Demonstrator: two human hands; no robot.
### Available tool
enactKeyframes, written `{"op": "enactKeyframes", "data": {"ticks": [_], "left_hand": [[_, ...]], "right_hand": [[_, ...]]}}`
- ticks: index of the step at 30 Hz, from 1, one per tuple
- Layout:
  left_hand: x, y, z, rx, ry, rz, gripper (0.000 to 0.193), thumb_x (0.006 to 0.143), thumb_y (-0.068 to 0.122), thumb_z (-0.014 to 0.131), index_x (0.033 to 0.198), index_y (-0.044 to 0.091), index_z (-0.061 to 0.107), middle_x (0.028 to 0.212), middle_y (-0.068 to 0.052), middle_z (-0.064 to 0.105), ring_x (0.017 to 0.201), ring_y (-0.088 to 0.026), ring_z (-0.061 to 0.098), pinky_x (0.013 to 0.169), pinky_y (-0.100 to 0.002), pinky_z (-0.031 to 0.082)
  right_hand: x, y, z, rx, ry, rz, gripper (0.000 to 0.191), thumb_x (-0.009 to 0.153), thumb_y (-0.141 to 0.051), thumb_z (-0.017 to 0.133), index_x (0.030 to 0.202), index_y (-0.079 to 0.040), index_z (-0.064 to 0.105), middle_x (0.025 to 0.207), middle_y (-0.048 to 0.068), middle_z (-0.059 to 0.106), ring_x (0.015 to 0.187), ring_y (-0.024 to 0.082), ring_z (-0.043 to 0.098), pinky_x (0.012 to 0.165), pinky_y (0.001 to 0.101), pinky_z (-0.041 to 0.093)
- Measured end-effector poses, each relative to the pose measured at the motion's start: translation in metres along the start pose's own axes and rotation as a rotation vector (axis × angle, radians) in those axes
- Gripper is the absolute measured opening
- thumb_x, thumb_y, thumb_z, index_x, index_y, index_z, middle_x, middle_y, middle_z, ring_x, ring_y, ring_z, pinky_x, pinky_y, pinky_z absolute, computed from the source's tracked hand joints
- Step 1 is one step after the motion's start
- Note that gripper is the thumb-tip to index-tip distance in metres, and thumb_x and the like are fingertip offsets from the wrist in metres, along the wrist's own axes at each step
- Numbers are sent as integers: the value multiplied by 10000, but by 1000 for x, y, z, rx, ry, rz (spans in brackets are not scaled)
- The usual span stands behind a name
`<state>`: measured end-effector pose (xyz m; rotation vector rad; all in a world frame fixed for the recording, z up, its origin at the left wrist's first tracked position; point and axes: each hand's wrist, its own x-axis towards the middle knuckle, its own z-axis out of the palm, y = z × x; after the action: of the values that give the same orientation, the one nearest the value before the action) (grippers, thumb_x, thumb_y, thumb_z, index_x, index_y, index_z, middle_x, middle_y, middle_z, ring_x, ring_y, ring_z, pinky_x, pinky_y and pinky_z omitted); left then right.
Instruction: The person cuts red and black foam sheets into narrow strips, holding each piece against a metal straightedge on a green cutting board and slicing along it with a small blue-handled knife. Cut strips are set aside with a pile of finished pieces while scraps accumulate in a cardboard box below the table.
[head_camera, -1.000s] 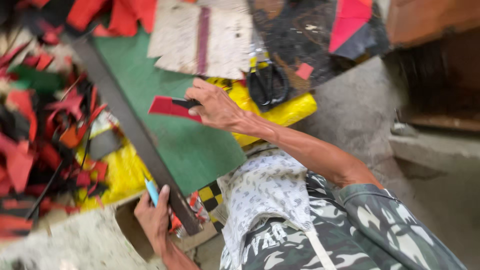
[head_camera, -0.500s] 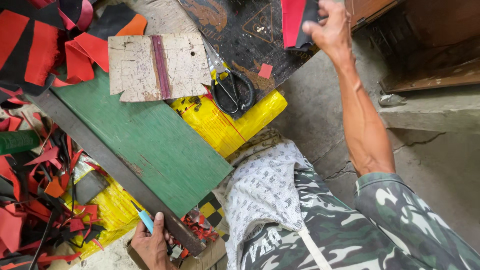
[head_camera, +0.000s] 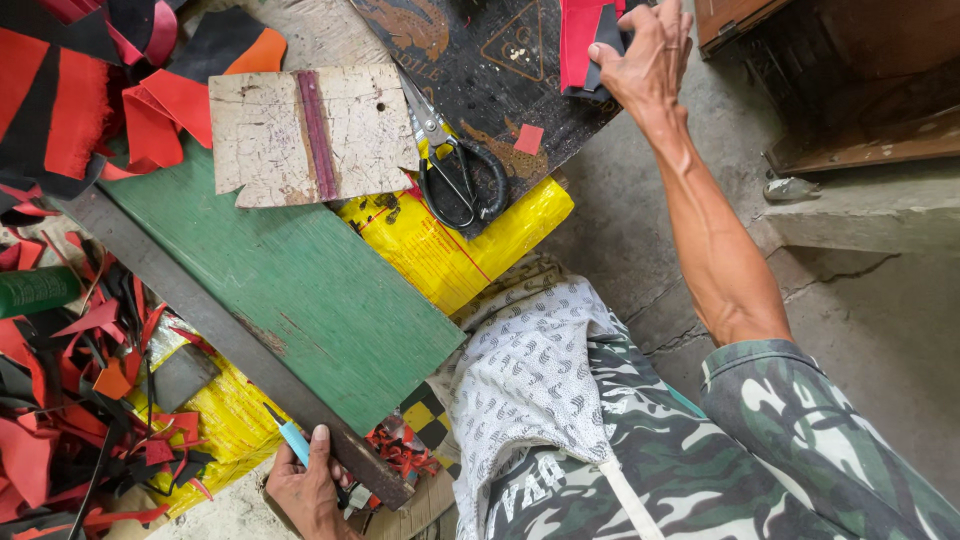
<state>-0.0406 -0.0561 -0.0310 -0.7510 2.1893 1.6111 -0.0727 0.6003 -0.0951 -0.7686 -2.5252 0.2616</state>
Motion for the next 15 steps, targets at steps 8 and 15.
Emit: {"op": "enactKeyframes", "data": {"ticks": [8, 15], "left_hand": [[1, 0, -1, -18, -5, -22, 172, 932, 104, 745, 928, 10, 601, 585, -28, 523, 418, -96, 451, 353, -273, 355], [-1, 0, -1, 6, -3, -36, 178, 937, 121, 741, 908, 20, 597, 577, -22, 512, 426, -96, 445, 367, -271, 368]], "right_hand": [[-2, -9, 1, 56, -5, 54, 579, 680, -390, 991, 1010, -51, 659, 1036, 83, 596, 984, 323, 484, 864, 498, 375], [0, -15, 5, 51, 1, 91, 536, 678, -280, 956, 1077, -90, 653, 1012, 62, 577, 996, 284, 492, 879, 482, 372]]}}
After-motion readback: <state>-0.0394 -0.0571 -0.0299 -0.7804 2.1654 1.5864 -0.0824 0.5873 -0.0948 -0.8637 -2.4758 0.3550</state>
